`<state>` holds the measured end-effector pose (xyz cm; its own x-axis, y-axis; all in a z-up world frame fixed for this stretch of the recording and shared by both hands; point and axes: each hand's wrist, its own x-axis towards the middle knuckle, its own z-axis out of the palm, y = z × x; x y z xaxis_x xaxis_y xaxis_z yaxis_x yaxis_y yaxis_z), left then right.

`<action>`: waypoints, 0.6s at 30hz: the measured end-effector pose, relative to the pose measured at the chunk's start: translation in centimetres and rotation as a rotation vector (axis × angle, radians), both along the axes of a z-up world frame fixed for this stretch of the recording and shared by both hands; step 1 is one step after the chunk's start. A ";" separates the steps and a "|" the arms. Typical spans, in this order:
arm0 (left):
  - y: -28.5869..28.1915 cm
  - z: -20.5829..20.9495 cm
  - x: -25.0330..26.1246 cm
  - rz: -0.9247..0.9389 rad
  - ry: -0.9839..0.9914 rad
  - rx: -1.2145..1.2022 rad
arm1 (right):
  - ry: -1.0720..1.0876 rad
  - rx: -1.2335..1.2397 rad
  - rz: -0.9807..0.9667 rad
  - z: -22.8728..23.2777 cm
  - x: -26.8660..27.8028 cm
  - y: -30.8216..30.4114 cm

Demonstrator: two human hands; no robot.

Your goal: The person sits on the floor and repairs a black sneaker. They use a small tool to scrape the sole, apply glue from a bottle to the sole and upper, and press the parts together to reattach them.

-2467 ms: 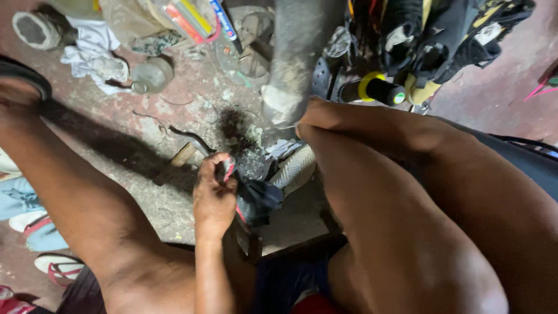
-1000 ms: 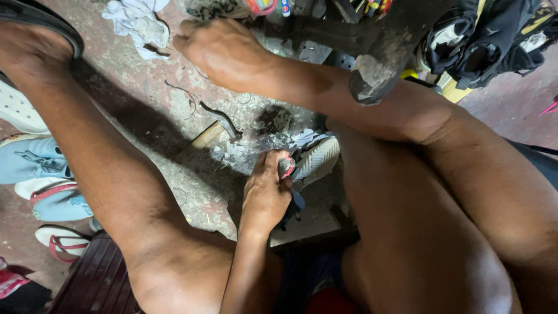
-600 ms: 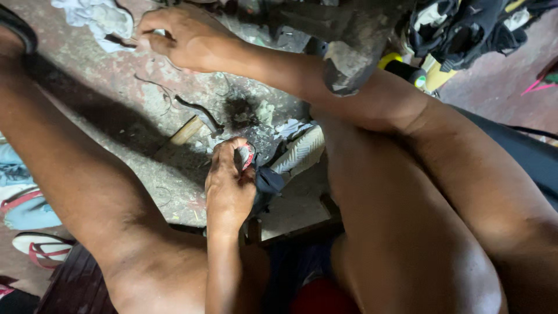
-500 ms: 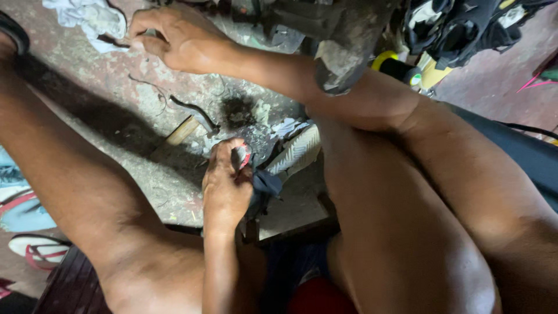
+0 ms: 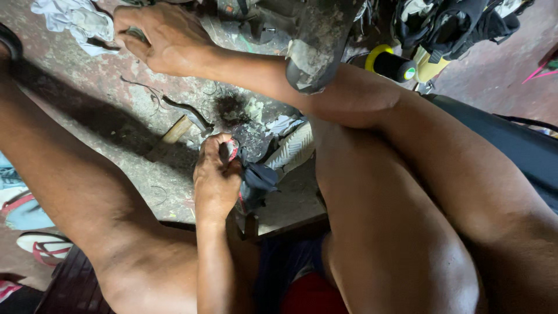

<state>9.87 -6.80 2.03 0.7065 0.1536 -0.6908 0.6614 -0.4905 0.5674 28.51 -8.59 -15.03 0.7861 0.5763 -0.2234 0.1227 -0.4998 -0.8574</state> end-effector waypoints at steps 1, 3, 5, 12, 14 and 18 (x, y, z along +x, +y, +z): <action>0.0 -0.1 -0.1 0.014 0.005 -0.016 | 0.012 0.008 0.017 -0.3 0.0 -0.1; -0.1 -0.4 -0.3 -0.012 -0.053 -0.009 | -0.012 0.082 0.041 -0.7 0.0 -0.3; -0.2 -0.6 -0.3 -0.027 -0.081 -0.010 | -0.085 0.214 0.055 -0.7 0.1 -0.7; -0.1 -0.7 0.1 -0.006 0.029 0.007 | 0.369 0.008 0.259 -0.3 0.5 -5.3; 0.3 -0.2 -0.3 0.019 0.036 0.022 | 0.147 0.188 0.432 -0.8 -0.1 -9.2; 0.8 -0.2 -0.2 0.012 -0.106 0.040 | 0.233 0.044 0.631 0.4 -1.4 -21.0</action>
<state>9.64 -5.95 1.86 0.7730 0.1885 -0.6057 0.6049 -0.5067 0.6143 27.09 -29.64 -14.60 0.2295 0.9217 -0.3126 0.1892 -0.3573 -0.9147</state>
